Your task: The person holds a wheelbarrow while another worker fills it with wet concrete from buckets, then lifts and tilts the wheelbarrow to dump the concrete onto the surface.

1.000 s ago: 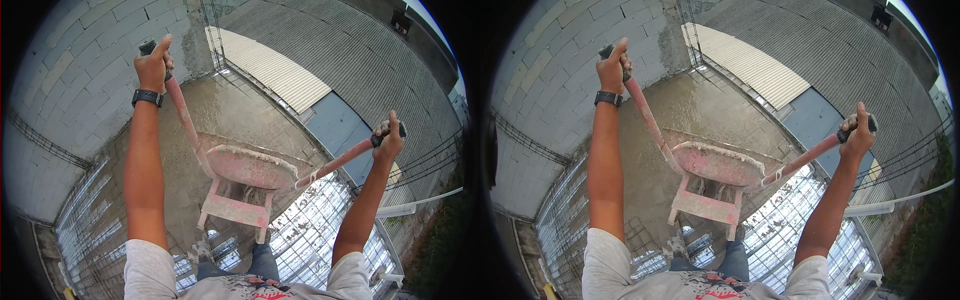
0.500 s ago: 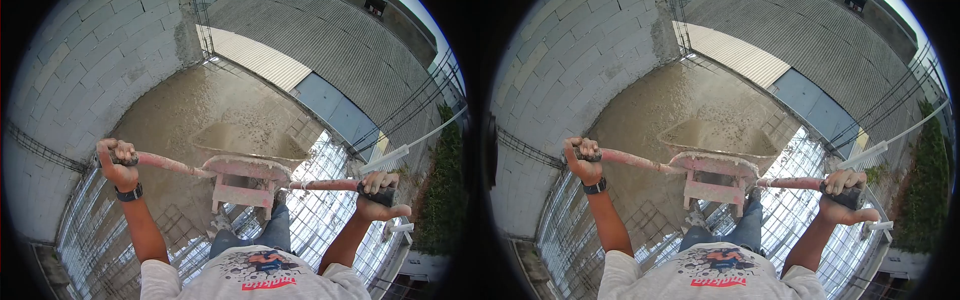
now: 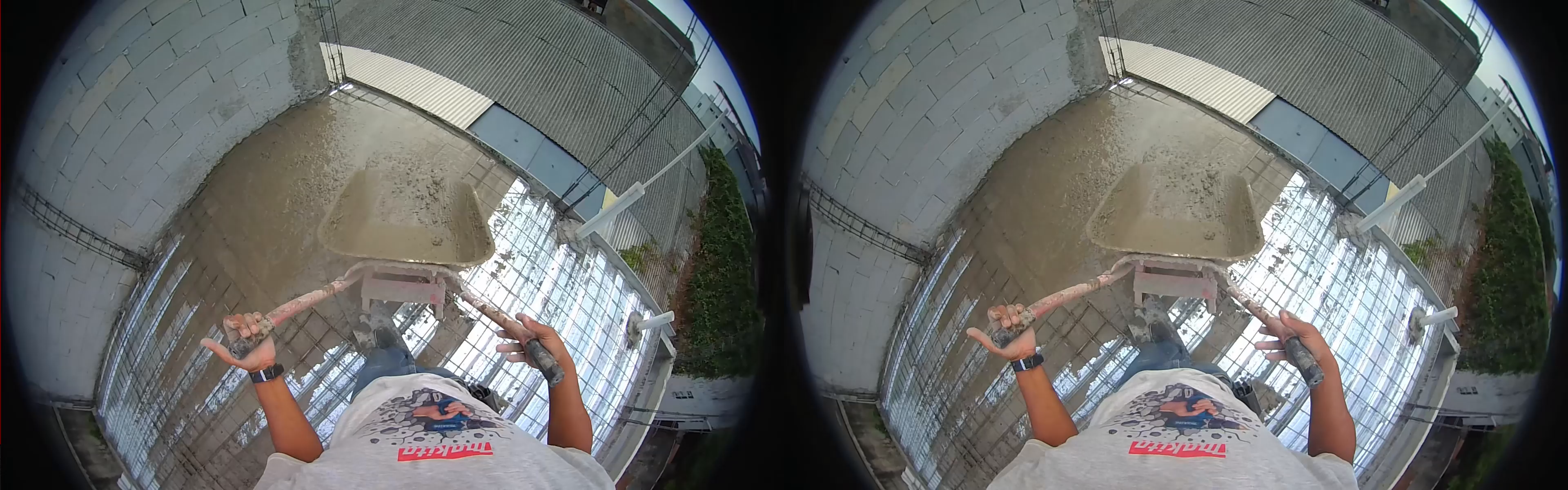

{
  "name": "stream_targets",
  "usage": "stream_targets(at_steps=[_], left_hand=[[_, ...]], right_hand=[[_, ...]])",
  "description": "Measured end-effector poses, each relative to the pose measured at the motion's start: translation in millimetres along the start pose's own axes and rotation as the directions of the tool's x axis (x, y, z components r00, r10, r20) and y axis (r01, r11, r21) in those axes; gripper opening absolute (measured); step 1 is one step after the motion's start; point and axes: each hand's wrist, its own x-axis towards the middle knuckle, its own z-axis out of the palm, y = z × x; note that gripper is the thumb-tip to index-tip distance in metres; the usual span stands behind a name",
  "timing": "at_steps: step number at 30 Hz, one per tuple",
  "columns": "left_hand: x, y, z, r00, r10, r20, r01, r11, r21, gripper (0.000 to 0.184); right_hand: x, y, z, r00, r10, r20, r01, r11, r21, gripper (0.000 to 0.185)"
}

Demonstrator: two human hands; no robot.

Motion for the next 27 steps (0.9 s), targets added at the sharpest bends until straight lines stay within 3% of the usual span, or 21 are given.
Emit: stream_targets(at_steps=[3,6,7,10,13,17,25,26,27], left_hand=[[-79,24,-52,0.995,-0.05,-0.086,0.04,0.993,-0.115,0.067],[-161,47,-82,0.922,-0.103,-0.373,0.017,0.974,-0.227,0.069],[-183,56,-92,0.918,-0.11,-0.382,0.023,0.974,-0.226,0.07],[-216,84,-88,0.914,-0.137,-0.382,0.05,0.972,-0.229,0.069],[-240,124,-43,0.867,-0.202,-0.455,0.127,0.974,-0.189,0.064],[-298,177,-52,0.932,-0.173,-0.318,0.121,0.977,-0.177,0.065],[-419,266,-113,0.895,-0.19,-0.404,0.115,0.972,-0.203,0.066],[-436,276,-127,0.879,-0.177,-0.442,0.089,0.973,-0.212,0.067],[-446,287,-119,0.816,-0.234,-0.528,0.111,0.961,-0.255,0.068]], right_hand=[[-12,85,-49,0.966,0.25,-0.07,-0.259,0.945,-0.199,0.045],[-32,191,-90,0.953,0.258,-0.157,-0.291,0.924,-0.247,0.023],[-46,210,-90,0.953,0.253,-0.168,-0.292,0.917,-0.271,0.021],[-91,229,-91,0.942,0.238,-0.238,-0.317,0.865,-0.389,0.023],[-129,246,-103,0.931,0.273,-0.241,-0.343,0.88,-0.329,0.023],[-200,301,-107,0.932,0.303,-0.197,-0.358,0.847,-0.393,0.024],[-284,470,-134,0.896,0.337,-0.289,-0.427,0.831,-0.356,0.026],[-290,485,-140,0.88,0.327,-0.344,-0.459,0.771,-0.442,0.024],[-304,480,-124,0.883,0.33,-0.334,-0.451,0.796,-0.404,0.026]])
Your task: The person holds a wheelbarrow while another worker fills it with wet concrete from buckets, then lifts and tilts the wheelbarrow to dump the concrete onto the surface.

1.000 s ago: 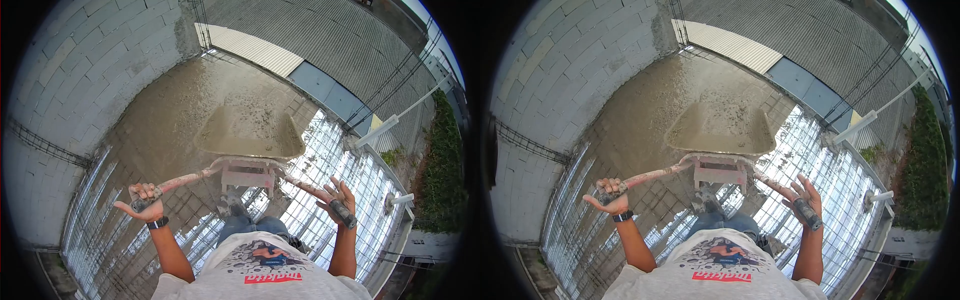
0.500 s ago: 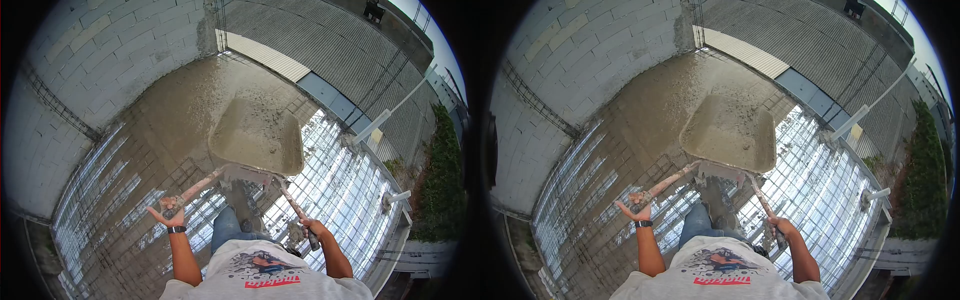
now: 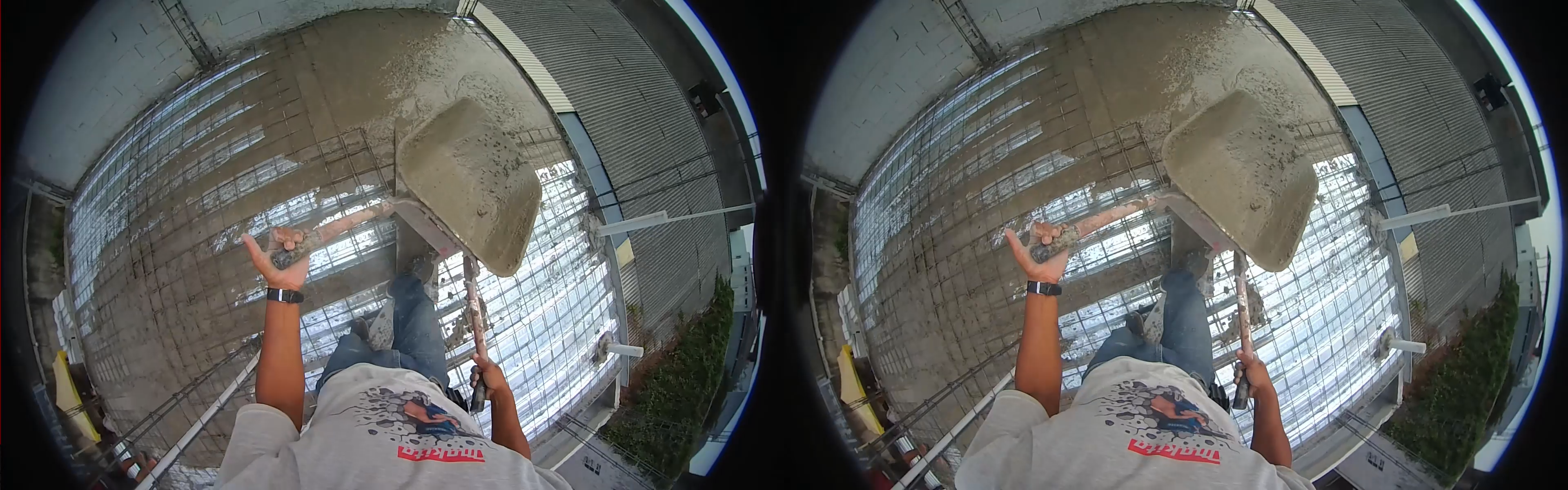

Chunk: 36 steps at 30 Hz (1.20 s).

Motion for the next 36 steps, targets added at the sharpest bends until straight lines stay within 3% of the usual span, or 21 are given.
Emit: stream_targets(at_steps=[2,5,13,16,18,20,23,25,30,31,34,36], left_hand=[[-9,5,-29,0.99,-0.061,0.124,0.061,0.998,0.007,0.068],[-44,2,-25,0.99,-0.041,0.136,0.038,0.999,0.02,0.067],[-161,19,-115,0.997,-0.024,0.071,0.025,1.0,-0.018,0.065],[-230,22,-152,0.996,-0.071,-0.06,0.07,0.997,-0.009,0.063],[-272,24,-195,0.979,-0.201,0.025,0.2,0.979,0.042,0.06],[-321,28,-206,0.96,-0.267,-0.084,0.274,0.958,0.084,0.067],[-381,35,-244,0.91,-0.41,-0.063,0.415,0.901,0.125,0.075],[-417,47,-260,0.849,-0.517,-0.109,0.527,0.817,0.233,0.071],[-495,68,-315,0.783,-0.603,-0.153,0.62,0.739,0.263,0.059],[-508,78,-297,0.785,-0.576,-0.226,0.619,0.744,0.252,0.056],[-539,106,-305,0.801,-0.565,-0.199,0.598,0.771,0.217,0.054],[-550,136,-325,0.784,-0.612,-0.101,0.609,0.73,0.309,0.053]], right_hand=[[-6,5,-18,0.999,-0.05,0.005,0.05,0.997,-0.059,0.029],[-12,21,-38,0.999,-0.017,-0.027,0.013,0.994,-0.111,0.031],[-24,78,-84,0.999,-0.029,-0.017,0.022,0.952,-0.305,0.033],[-34,99,-109,0.996,-0.064,-0.067,0.037,0.937,-0.349,0.034],[-34,110,-136,0.997,-0.06,-0.05,0.034,0.91,-0.413,0.03],[-59,115,-137,0.994,-0.085,-0.075,0.04,0.883,-0.467,0.028],[-77,138,-162,0.991,-0.099,-0.091,0.041,0.865,-0.5,0.027],[-91,150,-167,0.989,-0.116,-0.087,0.052,0.845,-0.532,0.027],[-116,220,-190,0.978,-0.186,-0.099,0.082,0.769,-0.634,0.032],[-120,241,-192,0.979,-0.18,-0.095,0.084,0.785,-0.614,0.036],[-131,319,-192,0.979,-0.177,-0.103,0.077,0.783,-0.618,0.049],[-143,376,-179,0.982,-0.117,-0.148,0.011,0.819,-0.573,0.055]])
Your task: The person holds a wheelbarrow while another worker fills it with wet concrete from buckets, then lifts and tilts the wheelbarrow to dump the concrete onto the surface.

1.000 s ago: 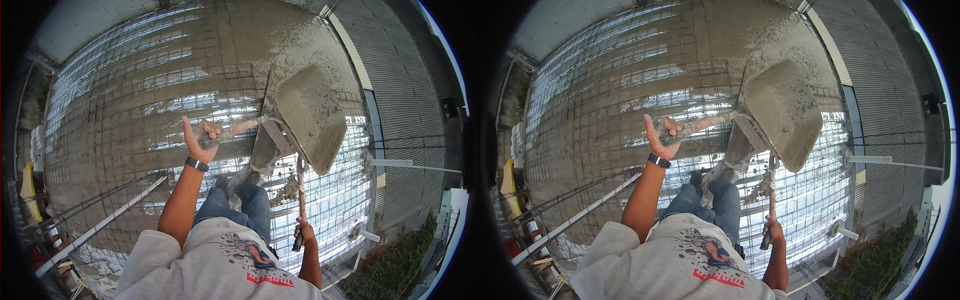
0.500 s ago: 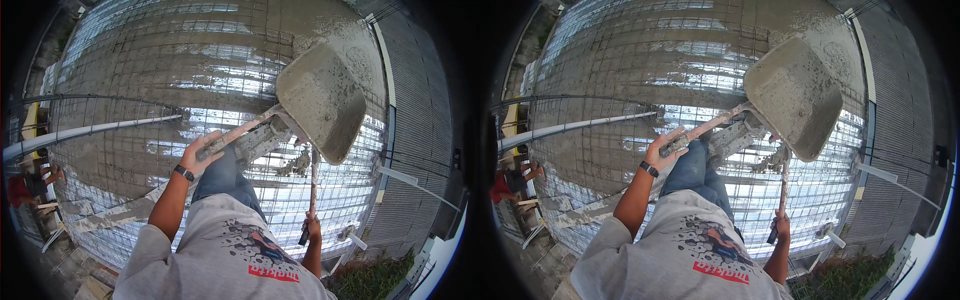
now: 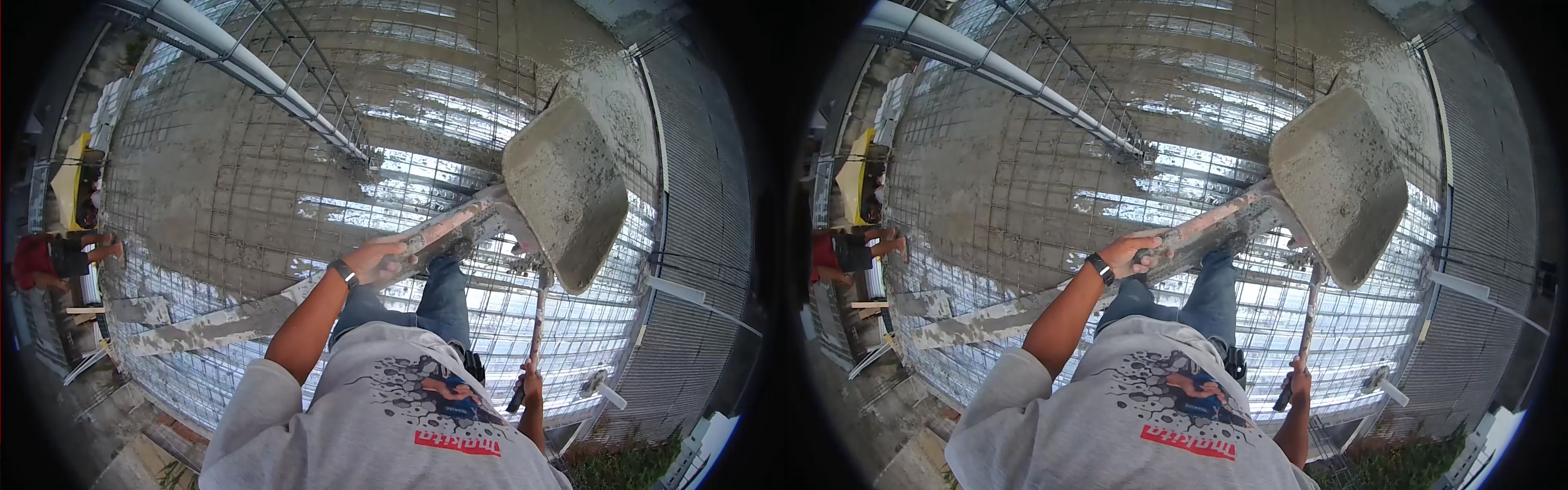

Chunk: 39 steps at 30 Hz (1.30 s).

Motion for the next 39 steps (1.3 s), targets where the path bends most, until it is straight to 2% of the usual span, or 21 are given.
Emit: stream_targets(at_steps=[4,9,11,16,23,27,31,35,39], left_hand=[[-61,25,-22,0.998,-0.055,0.0,0.054,0.98,0.193,0.051],[-157,13,-62,0.998,-0.046,-0.042,0.056,0.954,0.294,0.052],[-195,-8,-69,0.998,-0.02,-0.057,0.035,0.96,0.277,0.053],[-278,-49,-125,0.998,0.001,-0.063,0.012,0.976,0.217,0.052],[-421,-151,-217,0.998,0.005,-0.07,0.003,0.993,0.117,0.051],[-512,-176,-241,0.996,0.024,-0.083,-0.01,0.986,0.166,0.052],[-596,-190,-284,0.999,0.02,-0.032,-0.014,0.985,0.173,0.053],[-674,-199,-355,1.0,0.012,0.022,-0.017,0.976,0.215,0.052],[-761,-177,-422,0.996,-0.019,0.089,-0.003,0.971,0.24,0.053]], right_hand=[[-57,70,76,0.994,0.016,0.106,-0.031,0.989,0.142,0.056],[-124,149,148,0.997,0.026,0.075,-0.036,0.99,0.137,0.056],[-128,192,156,0.999,-0.001,0.05,-0.007,0.988,0.154,0.053],[-188,238,186,1.0,-0.027,-0.003,0.027,0.991,0.128,0.048],[-250,381,235,0.998,-0.067,0.018,0.067,0.998,0.009,0.058],[-305,447,262,0.997,-0.03,0.073,0.031,0.999,-0.009,0.054],[-371,511,324,1.0,-0.027,0.015,0.027,1.0,0.01,0.049],[-409,606,403,1.0,-0.03,-0.005,0.03,0.999,0.026,0.054],[-478,673,502,0.999,0.01,-0.038,-0.007,0.998,0.066,0.054]])
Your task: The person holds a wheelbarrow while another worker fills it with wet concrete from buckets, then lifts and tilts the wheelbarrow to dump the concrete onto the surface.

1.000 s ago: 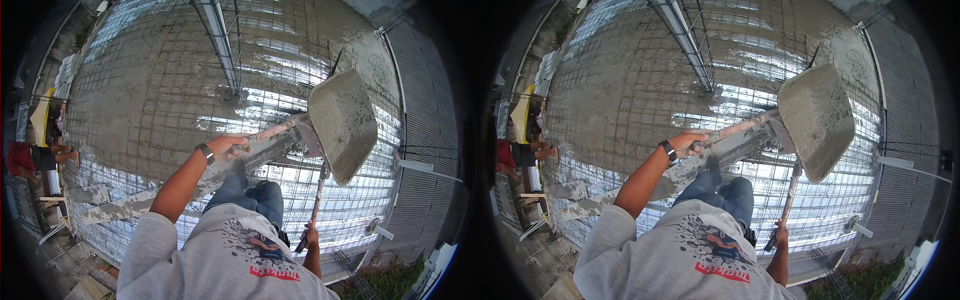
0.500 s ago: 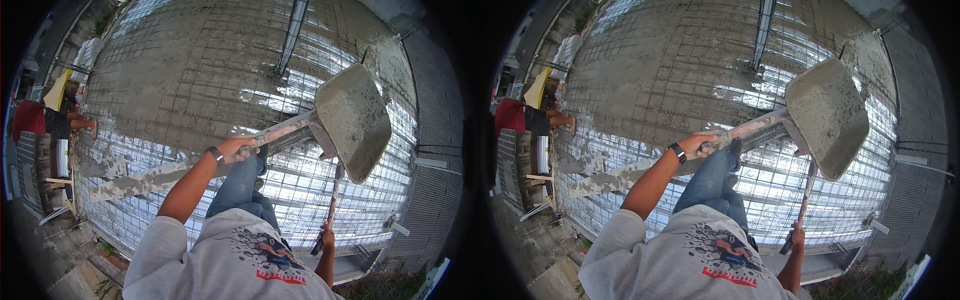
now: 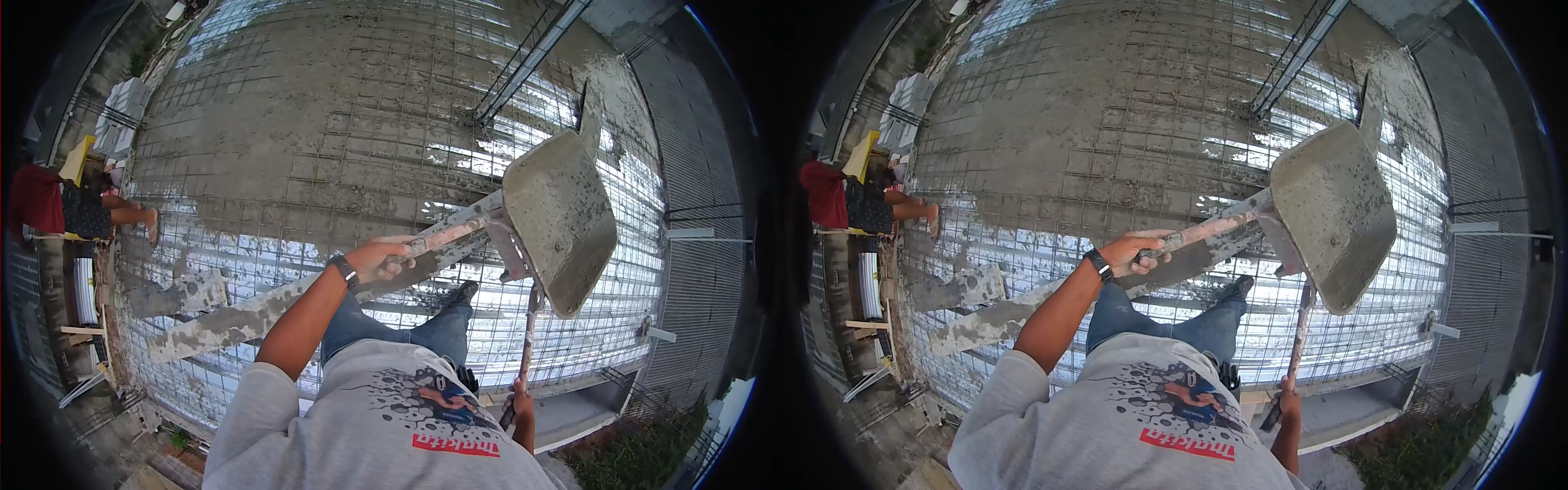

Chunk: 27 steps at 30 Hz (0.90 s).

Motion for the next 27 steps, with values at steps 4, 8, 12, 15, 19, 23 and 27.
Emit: stream_targets(at_steps=[4,8,12,15,19,23,27], left_hand=[[-88,26,-47,0.999,-0.031,-0.032,0.03,0.999,-0.019,0.054],[-190,6,-74,0.993,-0.071,-0.089,0.072,0.997,0.0,0.055],[-288,-8,-117,0.992,-0.079,-0.096,0.078,0.997,-0.019,0.055],[-361,-79,-143,0.993,-0.033,-0.115,0.034,0.999,0.009,0.054],[-442,-121,-183,0.994,-0.003,-0.106,0.008,0.999,0.045,0.053],[-519,-137,-184,0.996,0.002,-0.084,0.007,0.993,0.114,0.05],[-593,-146,-203,0.988,-0.035,-0.148,0.054,0.991,0.124,0.049]], right_hand=[[-89,45,79,0.998,0.026,0.06,-0.025,1.0,-0.006,0.055],[-159,121,139,0.992,0.08,0.101,-0.089,0.992,0.087,0.055],[-223,185,209,0.99,0.11,0.084,-0.118,0.989,0.087,0.055],[-230,288,247,0.994,0.025,0.107,-0.033,0.996,0.08,0.055],[-268,369,303,0.997,0.002,0.082,-0.015,0.988,0.152,0.052],[-305,432,324,0.996,-0.012,0.087,-0.002,0.986,0.164,0.048],[-363,472,361,0.995,-0.066,0.074,0.056,0.989,0.137,0.047]])
